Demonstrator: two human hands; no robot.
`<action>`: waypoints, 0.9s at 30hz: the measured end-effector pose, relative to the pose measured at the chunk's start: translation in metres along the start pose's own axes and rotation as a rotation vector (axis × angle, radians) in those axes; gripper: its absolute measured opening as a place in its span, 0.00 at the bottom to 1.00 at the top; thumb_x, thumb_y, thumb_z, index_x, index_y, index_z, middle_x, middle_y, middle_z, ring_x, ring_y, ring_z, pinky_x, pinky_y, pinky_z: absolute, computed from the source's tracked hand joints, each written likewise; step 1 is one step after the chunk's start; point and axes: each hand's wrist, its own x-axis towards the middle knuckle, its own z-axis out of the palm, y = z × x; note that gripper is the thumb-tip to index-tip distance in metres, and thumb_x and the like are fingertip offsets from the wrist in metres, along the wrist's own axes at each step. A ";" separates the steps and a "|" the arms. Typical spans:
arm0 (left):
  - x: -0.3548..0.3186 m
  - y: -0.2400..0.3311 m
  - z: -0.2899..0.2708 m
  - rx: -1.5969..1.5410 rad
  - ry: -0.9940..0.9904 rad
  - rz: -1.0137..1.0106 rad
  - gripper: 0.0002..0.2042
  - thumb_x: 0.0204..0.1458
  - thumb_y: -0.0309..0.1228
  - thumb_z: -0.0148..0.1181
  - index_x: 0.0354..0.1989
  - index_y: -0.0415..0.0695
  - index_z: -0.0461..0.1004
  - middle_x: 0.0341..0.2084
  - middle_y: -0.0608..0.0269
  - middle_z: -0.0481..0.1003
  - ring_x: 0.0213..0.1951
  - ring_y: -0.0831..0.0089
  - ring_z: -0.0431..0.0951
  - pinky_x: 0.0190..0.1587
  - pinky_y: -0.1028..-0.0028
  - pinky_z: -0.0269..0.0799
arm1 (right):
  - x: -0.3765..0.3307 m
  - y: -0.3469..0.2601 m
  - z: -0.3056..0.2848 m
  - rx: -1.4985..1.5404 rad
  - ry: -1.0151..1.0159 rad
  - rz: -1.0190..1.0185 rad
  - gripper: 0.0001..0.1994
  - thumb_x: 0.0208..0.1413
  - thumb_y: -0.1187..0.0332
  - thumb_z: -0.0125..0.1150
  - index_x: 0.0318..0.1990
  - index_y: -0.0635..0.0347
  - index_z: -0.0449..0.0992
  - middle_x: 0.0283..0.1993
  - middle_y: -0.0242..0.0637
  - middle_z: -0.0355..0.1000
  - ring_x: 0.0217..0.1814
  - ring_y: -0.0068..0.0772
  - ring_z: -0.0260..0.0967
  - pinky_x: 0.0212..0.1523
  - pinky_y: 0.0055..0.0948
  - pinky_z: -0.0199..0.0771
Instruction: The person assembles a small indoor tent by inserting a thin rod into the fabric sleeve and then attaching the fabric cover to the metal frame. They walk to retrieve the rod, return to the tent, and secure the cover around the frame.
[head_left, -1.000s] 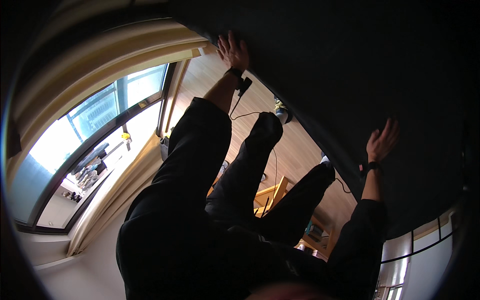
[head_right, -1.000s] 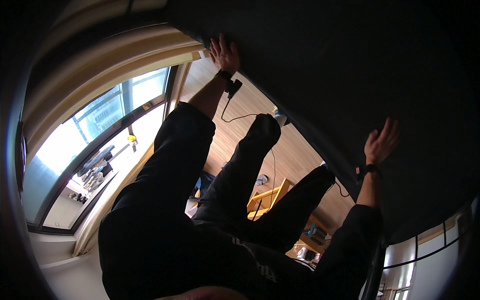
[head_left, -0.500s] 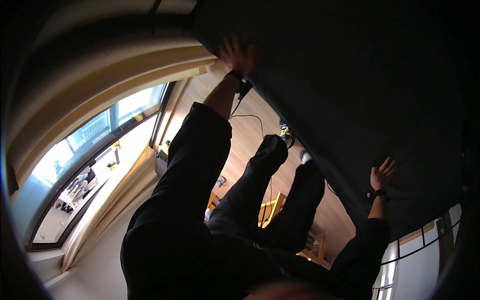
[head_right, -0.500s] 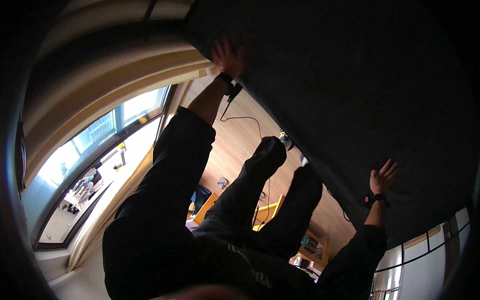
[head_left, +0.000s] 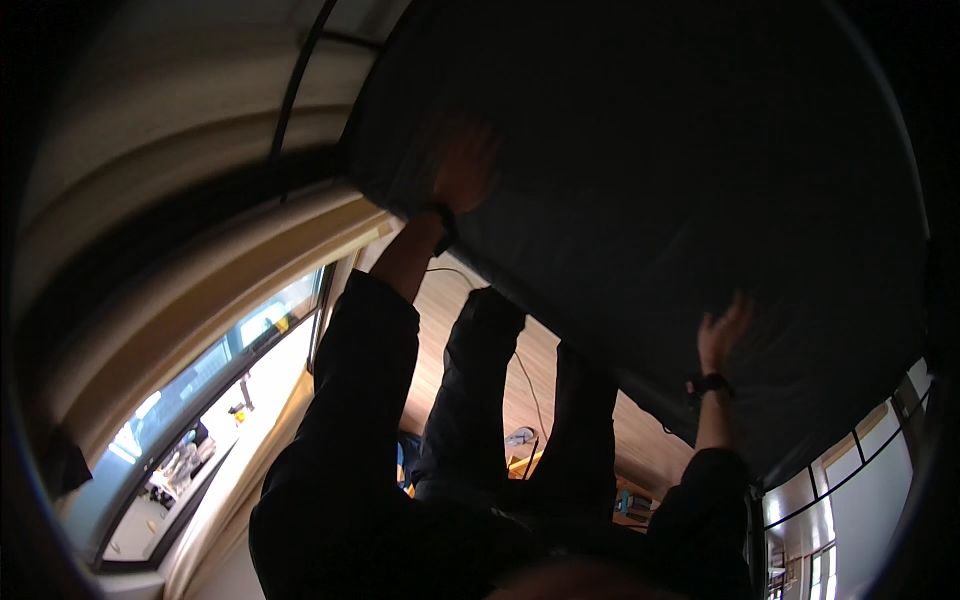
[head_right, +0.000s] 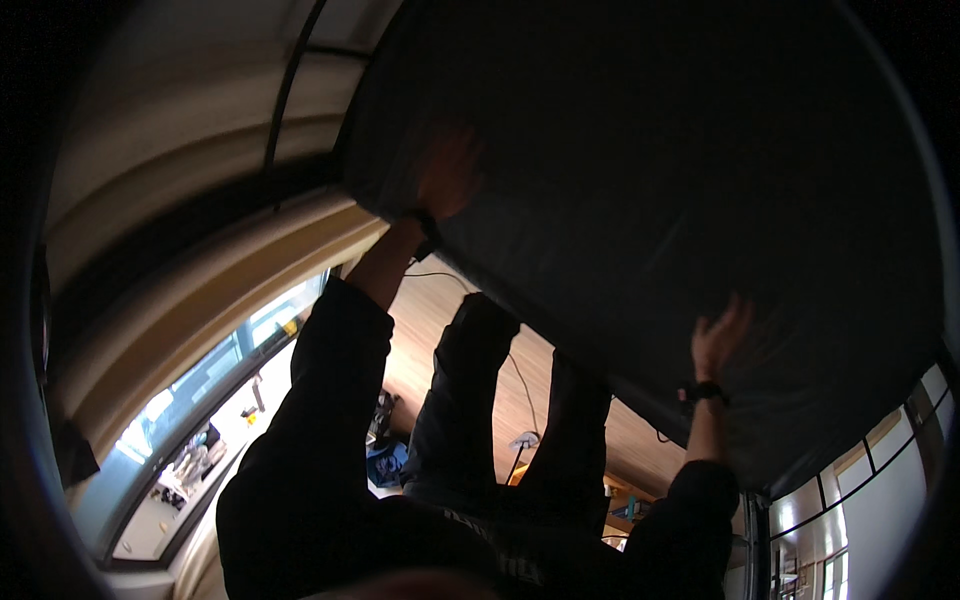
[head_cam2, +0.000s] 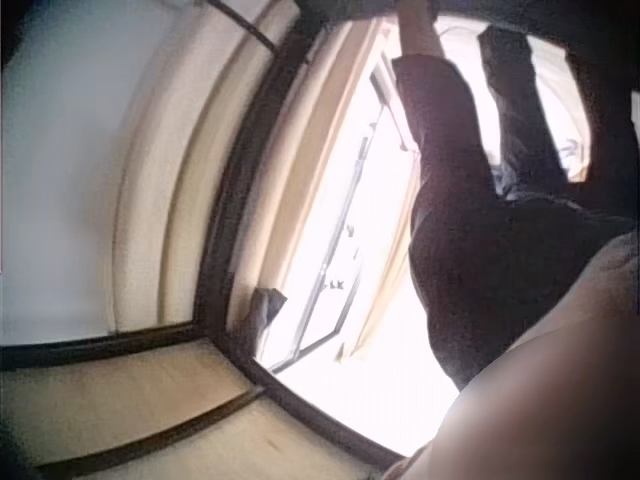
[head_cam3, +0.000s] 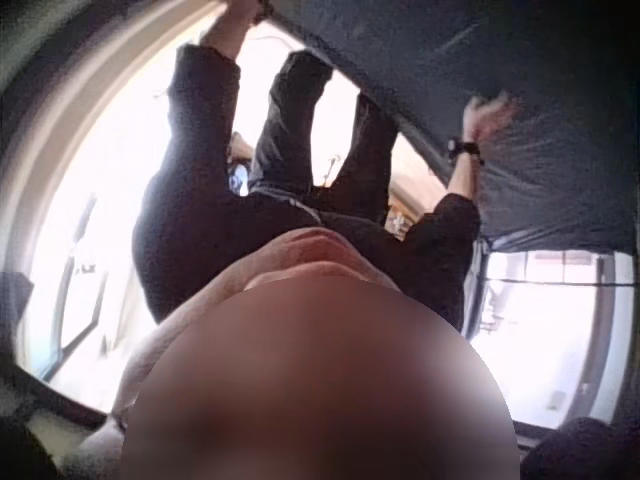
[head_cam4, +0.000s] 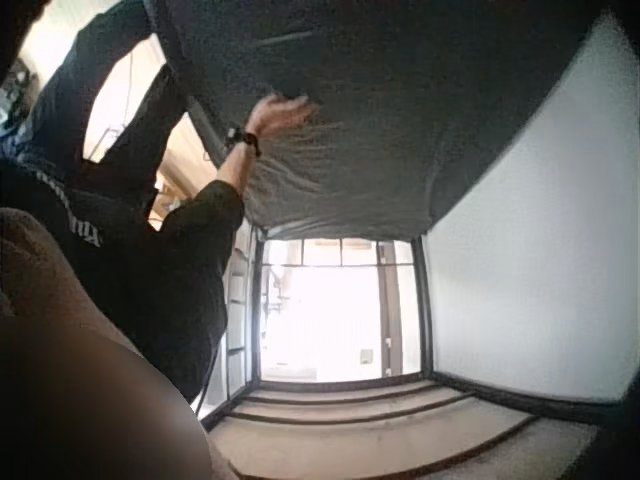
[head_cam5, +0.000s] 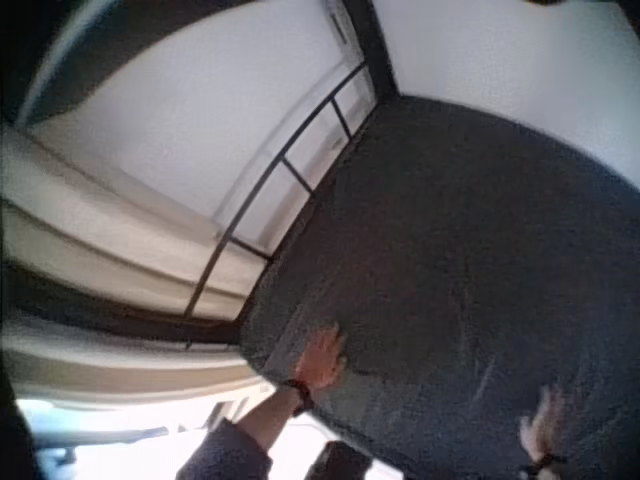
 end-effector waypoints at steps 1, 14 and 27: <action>0.014 0.016 -0.003 -0.025 -0.064 0.054 0.30 0.64 0.42 0.58 0.72 0.44 0.63 0.74 0.47 0.59 0.74 0.48 0.57 0.75 0.49 0.54 | 0.018 -0.031 0.005 0.039 -0.011 -0.070 0.40 0.55 0.73 0.70 0.75 0.51 0.58 0.78 0.53 0.52 0.78 0.59 0.54 0.74 0.58 0.60; 0.152 0.081 -0.027 -0.149 0.197 -0.179 0.32 0.65 0.47 0.52 0.78 0.59 0.55 0.79 0.50 0.48 0.78 0.46 0.49 0.76 0.40 0.45 | 0.303 -0.088 0.019 -0.119 0.172 -0.103 0.26 0.68 0.56 0.55 0.71 0.48 0.66 0.76 0.42 0.60 0.77 0.49 0.57 0.76 0.54 0.56; 0.319 0.115 -0.040 -0.172 0.327 -0.527 0.31 0.66 0.48 0.45 0.76 0.51 0.56 0.78 0.45 0.49 0.78 0.42 0.48 0.75 0.38 0.43 | 0.418 -0.106 -0.017 0.051 0.087 -0.263 0.31 0.65 0.63 0.62 0.75 0.53 0.62 0.81 0.42 0.52 0.83 0.48 0.46 0.82 0.52 0.45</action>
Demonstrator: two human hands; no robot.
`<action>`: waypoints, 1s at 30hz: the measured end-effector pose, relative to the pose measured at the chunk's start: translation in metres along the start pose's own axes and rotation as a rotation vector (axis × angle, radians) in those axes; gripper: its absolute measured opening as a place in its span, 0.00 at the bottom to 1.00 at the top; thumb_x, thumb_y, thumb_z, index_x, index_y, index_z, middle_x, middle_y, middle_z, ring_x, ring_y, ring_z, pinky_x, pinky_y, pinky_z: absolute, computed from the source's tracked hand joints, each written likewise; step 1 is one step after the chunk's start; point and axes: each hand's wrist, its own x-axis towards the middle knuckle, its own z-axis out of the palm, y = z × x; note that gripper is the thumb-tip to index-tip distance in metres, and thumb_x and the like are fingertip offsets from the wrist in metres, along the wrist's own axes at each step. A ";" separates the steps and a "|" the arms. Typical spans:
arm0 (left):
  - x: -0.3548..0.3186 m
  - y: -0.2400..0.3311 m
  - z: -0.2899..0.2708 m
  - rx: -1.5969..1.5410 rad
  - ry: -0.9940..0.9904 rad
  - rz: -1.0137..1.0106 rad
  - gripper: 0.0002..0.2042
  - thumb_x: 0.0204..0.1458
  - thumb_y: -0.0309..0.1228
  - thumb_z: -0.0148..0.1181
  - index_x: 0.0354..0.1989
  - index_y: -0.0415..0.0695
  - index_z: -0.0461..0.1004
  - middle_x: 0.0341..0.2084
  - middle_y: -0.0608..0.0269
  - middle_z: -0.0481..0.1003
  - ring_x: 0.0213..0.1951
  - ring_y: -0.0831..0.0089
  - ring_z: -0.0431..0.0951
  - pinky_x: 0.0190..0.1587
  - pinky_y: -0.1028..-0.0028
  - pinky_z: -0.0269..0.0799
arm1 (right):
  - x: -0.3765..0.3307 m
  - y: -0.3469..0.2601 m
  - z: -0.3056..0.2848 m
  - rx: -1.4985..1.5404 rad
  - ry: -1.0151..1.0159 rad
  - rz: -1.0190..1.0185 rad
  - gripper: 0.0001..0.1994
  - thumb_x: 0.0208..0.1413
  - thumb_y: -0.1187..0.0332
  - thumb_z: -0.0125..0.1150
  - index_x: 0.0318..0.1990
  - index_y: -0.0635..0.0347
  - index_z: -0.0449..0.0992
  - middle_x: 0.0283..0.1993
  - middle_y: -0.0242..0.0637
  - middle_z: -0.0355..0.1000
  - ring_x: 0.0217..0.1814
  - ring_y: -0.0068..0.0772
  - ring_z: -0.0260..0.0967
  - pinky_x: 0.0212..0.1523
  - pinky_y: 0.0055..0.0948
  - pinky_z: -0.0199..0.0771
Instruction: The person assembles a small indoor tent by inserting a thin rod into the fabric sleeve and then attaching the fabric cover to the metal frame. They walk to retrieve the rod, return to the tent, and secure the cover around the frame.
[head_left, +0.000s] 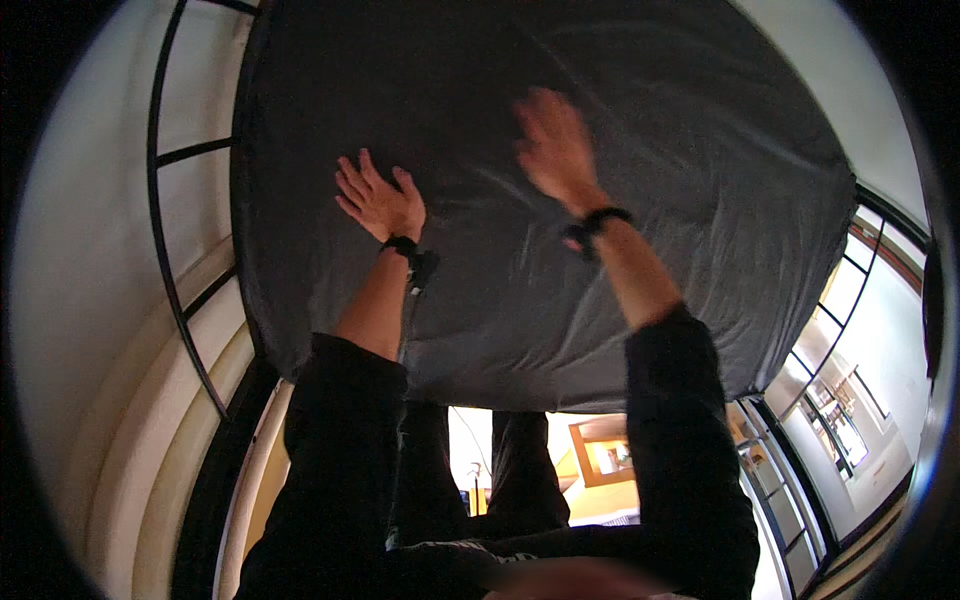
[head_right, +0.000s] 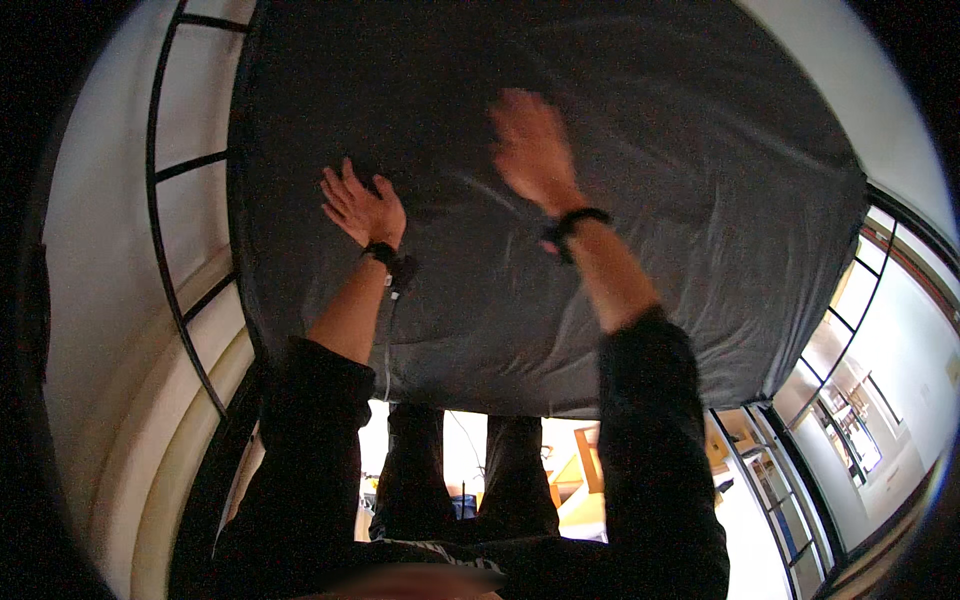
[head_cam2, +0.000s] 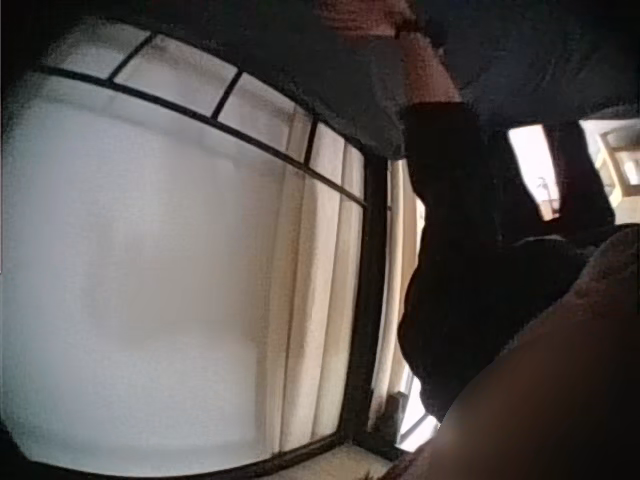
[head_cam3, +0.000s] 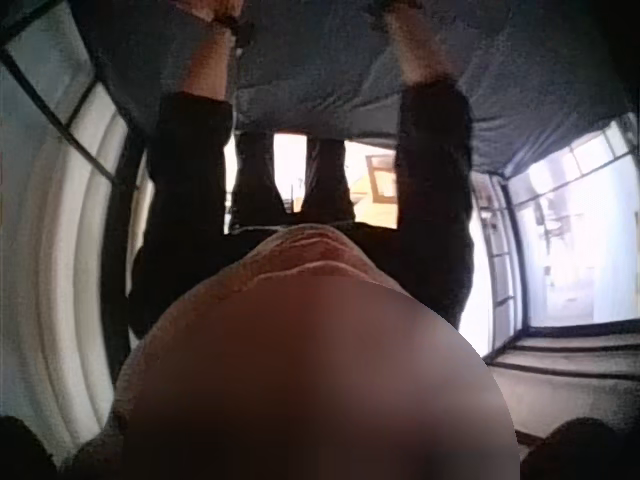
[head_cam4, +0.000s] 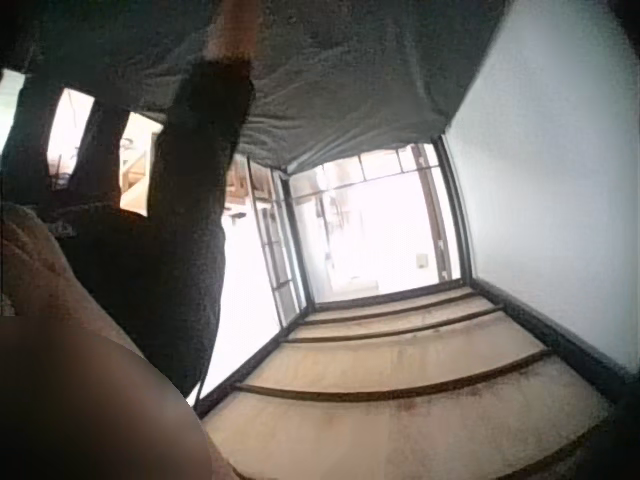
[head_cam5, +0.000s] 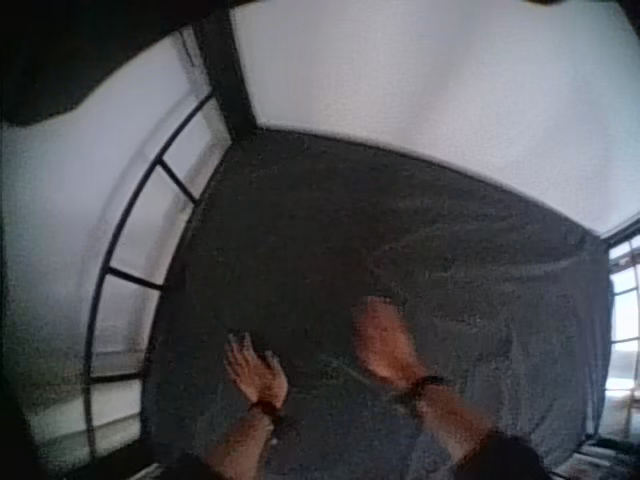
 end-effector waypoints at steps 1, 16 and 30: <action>0.002 -0.005 0.002 0.001 -0.020 -0.044 0.31 0.66 0.48 0.45 0.76 0.51 0.56 0.78 0.46 0.49 0.78 0.42 0.48 0.75 0.37 0.43 | 0.029 -0.023 0.013 0.077 -0.032 -0.087 0.31 0.66 0.58 0.60 0.75 0.50 0.63 0.82 0.41 0.51 0.84 0.47 0.44 0.82 0.53 0.43; 0.004 -0.024 0.021 0.097 -0.001 0.010 0.33 0.67 0.52 0.44 0.79 0.56 0.53 0.79 0.48 0.47 0.79 0.43 0.45 0.76 0.38 0.41 | -0.016 0.263 -0.030 -0.132 0.243 0.572 0.30 0.68 0.55 0.55 0.76 0.44 0.61 0.79 0.45 0.56 0.81 0.54 0.50 0.79 0.56 0.47; 0.007 -0.060 0.040 0.113 0.078 0.023 0.31 0.69 0.58 0.42 0.77 0.60 0.57 0.78 0.51 0.51 0.77 0.47 0.50 0.74 0.40 0.46 | -0.547 0.189 -0.017 -0.243 0.332 1.784 0.32 0.74 0.47 0.42 0.79 0.53 0.54 0.82 0.53 0.48 0.82 0.58 0.46 0.79 0.52 0.46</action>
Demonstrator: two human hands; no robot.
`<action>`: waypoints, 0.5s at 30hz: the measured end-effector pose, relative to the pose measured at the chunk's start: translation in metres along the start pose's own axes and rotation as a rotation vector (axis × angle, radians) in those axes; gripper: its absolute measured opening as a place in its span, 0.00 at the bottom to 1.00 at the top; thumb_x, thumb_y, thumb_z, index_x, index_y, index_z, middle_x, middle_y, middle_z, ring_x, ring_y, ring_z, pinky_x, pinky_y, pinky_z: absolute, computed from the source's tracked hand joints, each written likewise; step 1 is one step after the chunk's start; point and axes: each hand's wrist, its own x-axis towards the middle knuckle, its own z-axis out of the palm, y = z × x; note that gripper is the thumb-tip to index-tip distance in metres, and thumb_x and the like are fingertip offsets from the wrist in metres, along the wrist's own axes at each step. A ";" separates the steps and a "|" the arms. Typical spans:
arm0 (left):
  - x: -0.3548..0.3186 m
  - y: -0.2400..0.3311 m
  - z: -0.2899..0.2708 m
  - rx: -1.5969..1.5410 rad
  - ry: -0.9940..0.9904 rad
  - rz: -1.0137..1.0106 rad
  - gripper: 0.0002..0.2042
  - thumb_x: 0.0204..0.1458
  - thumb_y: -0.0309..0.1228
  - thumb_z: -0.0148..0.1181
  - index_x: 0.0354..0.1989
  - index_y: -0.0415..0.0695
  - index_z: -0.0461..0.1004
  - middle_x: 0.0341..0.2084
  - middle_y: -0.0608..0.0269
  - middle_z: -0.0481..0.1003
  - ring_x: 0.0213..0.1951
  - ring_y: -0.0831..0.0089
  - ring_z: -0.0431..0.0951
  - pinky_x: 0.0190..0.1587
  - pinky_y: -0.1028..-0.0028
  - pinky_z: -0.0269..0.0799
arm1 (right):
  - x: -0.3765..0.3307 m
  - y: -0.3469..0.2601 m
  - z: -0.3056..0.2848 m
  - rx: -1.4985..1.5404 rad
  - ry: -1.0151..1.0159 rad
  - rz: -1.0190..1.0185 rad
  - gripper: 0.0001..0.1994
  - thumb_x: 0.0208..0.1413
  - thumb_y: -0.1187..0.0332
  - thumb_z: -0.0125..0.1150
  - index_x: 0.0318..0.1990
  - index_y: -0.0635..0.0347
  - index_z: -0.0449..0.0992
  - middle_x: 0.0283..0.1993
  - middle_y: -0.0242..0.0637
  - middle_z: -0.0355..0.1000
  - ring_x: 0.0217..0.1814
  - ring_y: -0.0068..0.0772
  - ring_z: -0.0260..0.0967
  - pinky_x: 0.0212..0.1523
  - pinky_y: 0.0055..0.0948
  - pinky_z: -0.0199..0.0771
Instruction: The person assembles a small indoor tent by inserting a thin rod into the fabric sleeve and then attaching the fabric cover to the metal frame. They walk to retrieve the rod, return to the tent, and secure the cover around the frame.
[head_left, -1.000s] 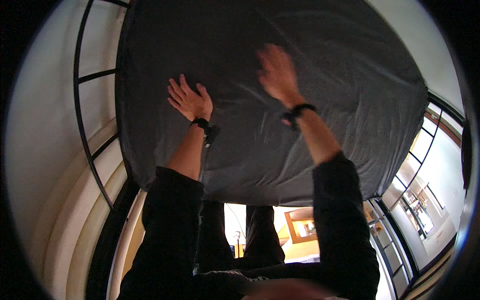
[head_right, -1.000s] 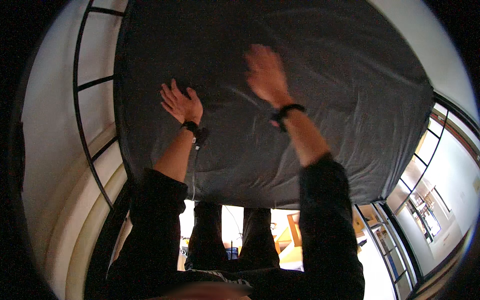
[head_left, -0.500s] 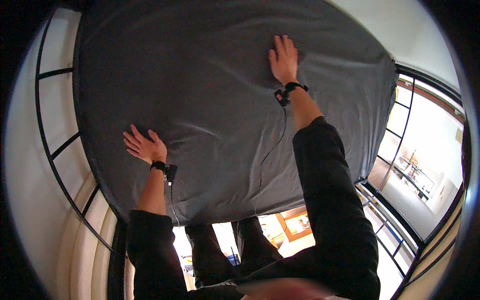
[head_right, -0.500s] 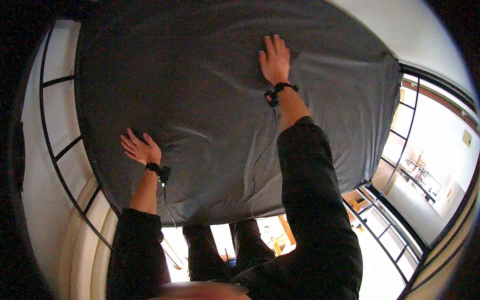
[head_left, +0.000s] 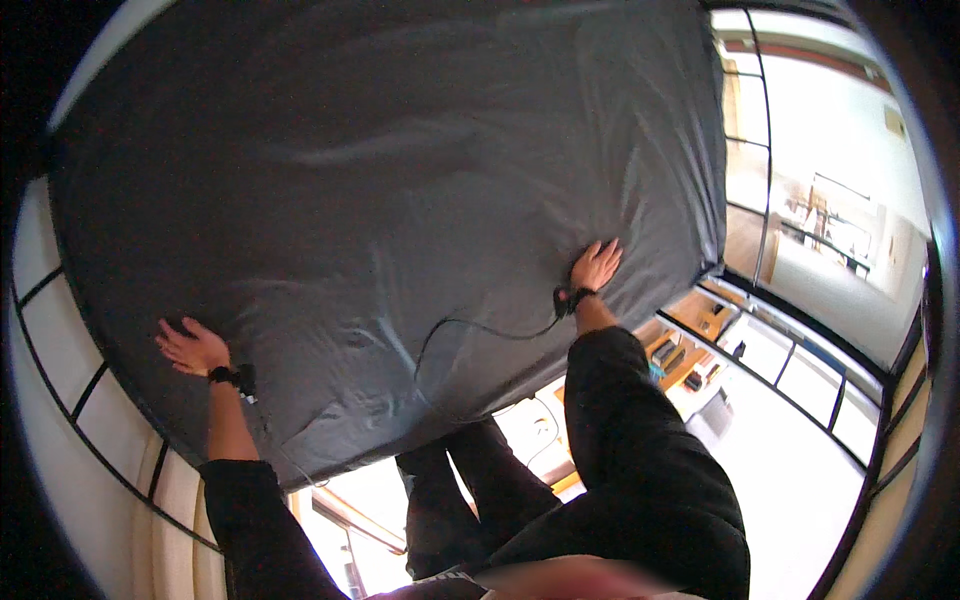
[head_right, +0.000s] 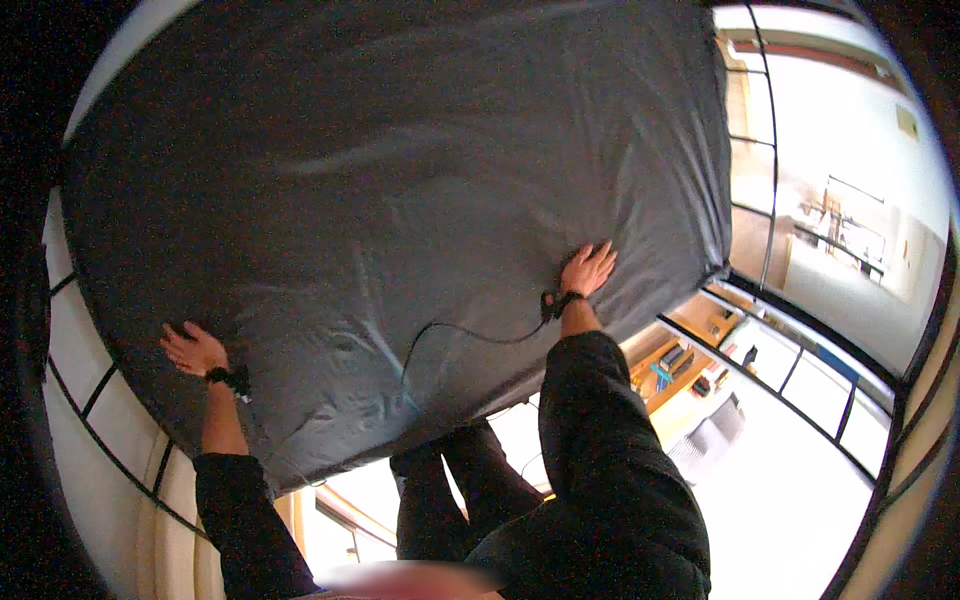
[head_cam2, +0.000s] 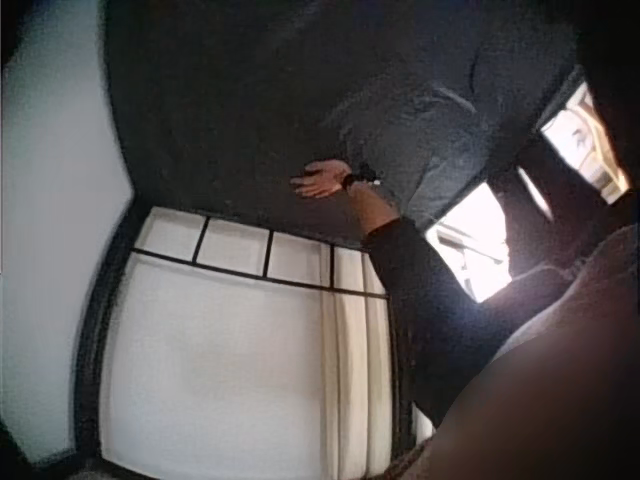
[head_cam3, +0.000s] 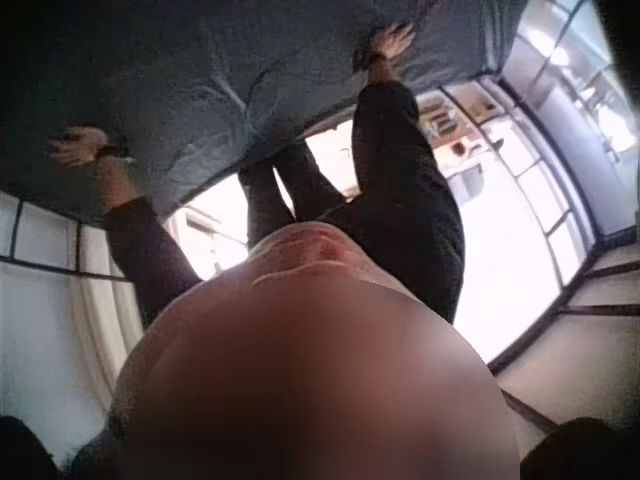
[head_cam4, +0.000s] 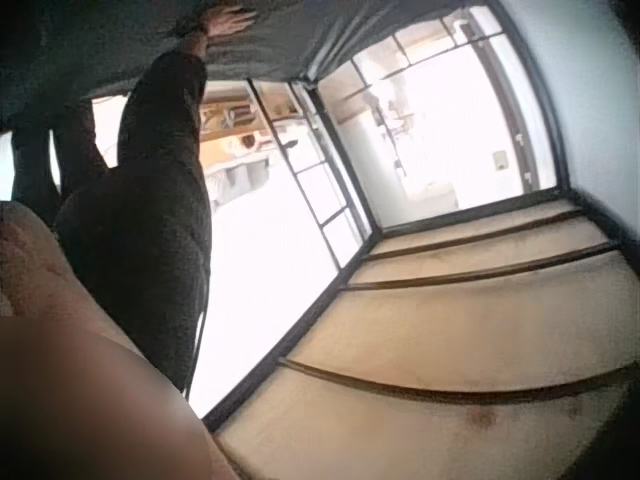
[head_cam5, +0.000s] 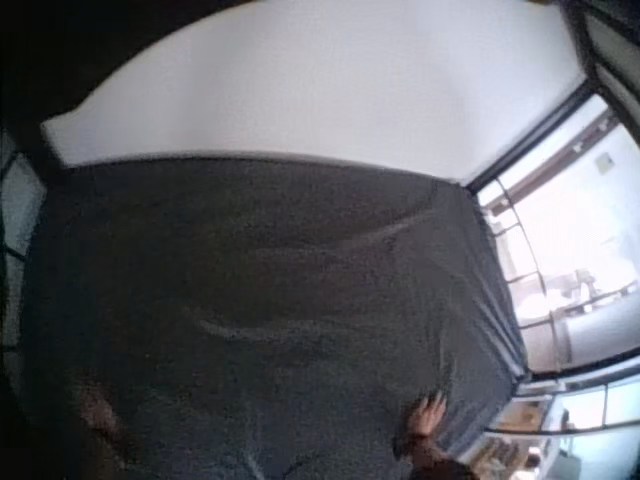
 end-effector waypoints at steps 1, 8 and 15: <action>0.003 -0.004 0.003 0.010 -0.021 0.004 0.31 0.69 0.58 0.42 0.77 0.61 0.57 0.78 0.51 0.51 0.77 0.47 0.50 0.74 0.40 0.46 | -0.022 0.041 -0.005 0.023 -0.028 0.081 0.33 0.73 0.47 0.41 0.79 0.55 0.53 0.82 0.57 0.47 0.82 0.58 0.45 0.80 0.49 0.43; -0.011 0.021 -0.005 -0.005 -0.023 0.082 0.33 0.70 0.55 0.43 0.74 0.45 0.61 0.72 0.42 0.60 0.73 0.46 0.58 0.73 0.43 0.52 | -0.170 0.297 -0.019 -0.033 -0.359 0.543 0.34 0.73 0.44 0.38 0.74 0.61 0.62 0.64 0.66 0.71 0.68 0.66 0.67 0.69 0.55 0.63; -0.268 0.147 -0.125 -0.222 -0.469 1.208 0.28 0.59 0.31 0.62 0.69 0.40 0.66 0.67 0.39 0.65 0.69 0.42 0.63 0.72 0.48 0.57 | -0.272 0.399 -0.050 0.377 -0.744 0.591 0.15 0.62 0.65 0.54 0.44 0.65 0.84 0.36 0.44 0.84 0.38 0.42 0.83 0.43 0.39 0.81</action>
